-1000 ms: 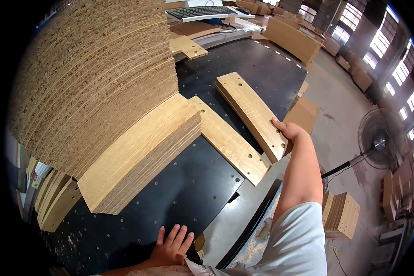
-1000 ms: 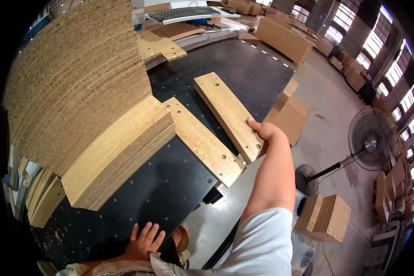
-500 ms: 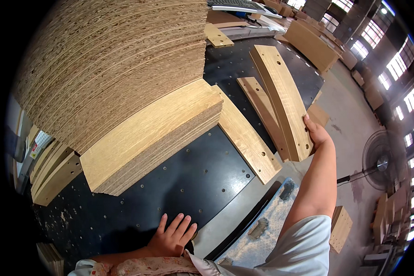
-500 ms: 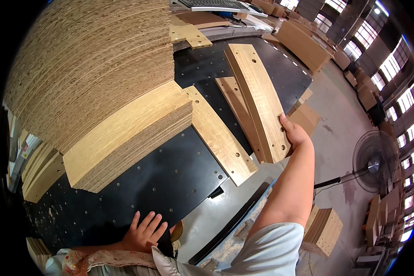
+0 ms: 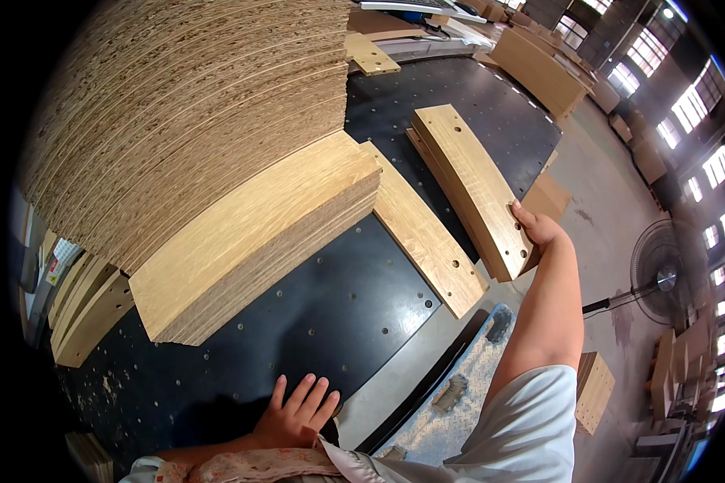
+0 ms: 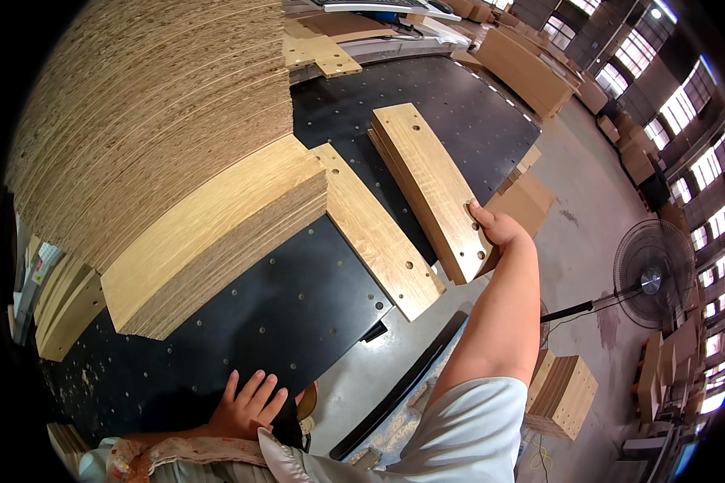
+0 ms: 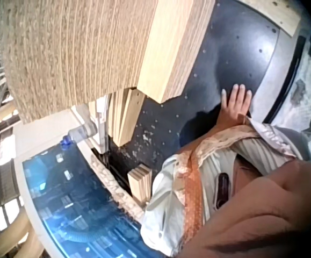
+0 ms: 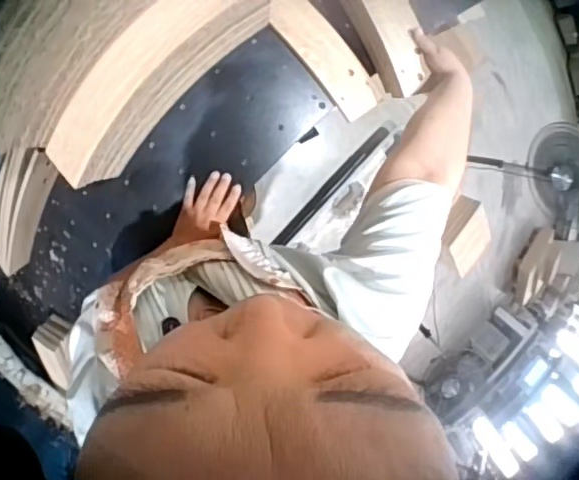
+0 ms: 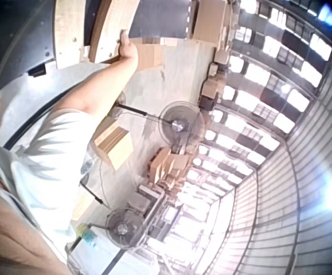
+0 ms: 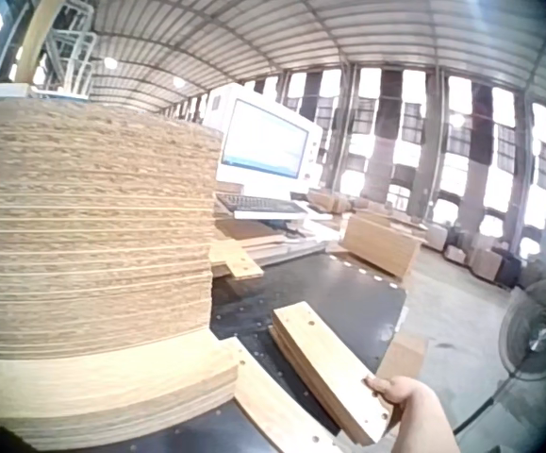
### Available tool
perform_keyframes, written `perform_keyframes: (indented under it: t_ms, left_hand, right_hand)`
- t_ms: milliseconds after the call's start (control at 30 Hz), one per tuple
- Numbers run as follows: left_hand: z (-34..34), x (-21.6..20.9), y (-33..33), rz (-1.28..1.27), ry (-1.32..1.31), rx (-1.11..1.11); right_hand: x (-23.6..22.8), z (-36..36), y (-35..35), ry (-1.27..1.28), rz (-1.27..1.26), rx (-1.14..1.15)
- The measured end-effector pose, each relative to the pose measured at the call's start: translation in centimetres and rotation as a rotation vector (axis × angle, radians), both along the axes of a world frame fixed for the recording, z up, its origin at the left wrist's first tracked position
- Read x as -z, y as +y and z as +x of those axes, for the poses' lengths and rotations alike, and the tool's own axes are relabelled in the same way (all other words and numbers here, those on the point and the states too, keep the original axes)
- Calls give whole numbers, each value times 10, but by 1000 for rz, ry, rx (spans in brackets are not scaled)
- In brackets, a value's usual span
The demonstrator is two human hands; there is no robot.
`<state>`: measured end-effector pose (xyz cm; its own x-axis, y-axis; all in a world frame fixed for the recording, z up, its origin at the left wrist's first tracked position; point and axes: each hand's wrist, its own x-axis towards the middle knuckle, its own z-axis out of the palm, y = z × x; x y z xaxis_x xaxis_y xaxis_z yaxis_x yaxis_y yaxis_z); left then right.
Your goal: The person sorts and organizes wooden furniture panels by hand, picking them up from a stack, checking their surfaces and holes, and placing them into different stacks on a worktable.
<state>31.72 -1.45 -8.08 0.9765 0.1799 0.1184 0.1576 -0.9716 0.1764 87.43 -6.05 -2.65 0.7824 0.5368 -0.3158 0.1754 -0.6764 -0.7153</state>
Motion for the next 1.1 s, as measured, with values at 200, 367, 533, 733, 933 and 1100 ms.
perform_keyframes:
  t_ms: [200, 367, 533, 733, 933, 1100]
  left_hand:
    - [-2, -1, -4, 13, 112, -4]
    - [-1, 2, -3, 54, 92, -2]
    - [0, -3, -2, 44, 82, -8]
    - [2, -1, 0, 74, 51, 19]
    - [-3, 5, -6, 107, 27, -14]
    - [-4, -4, -7, 54, 18, -27]
  right_hand:
    - [-5, -2, 6, 9, -72, -10]
    - [-7, -7, 15, 4, -161, 55]
    - [-13, -9, 21, -55, -209, 65]
    - [-14, -11, 14, -352, -243, 134]
    - [-27, -98, -10, -840, 724, 306]
    - [12, -310, -29, -554, 944, 4]
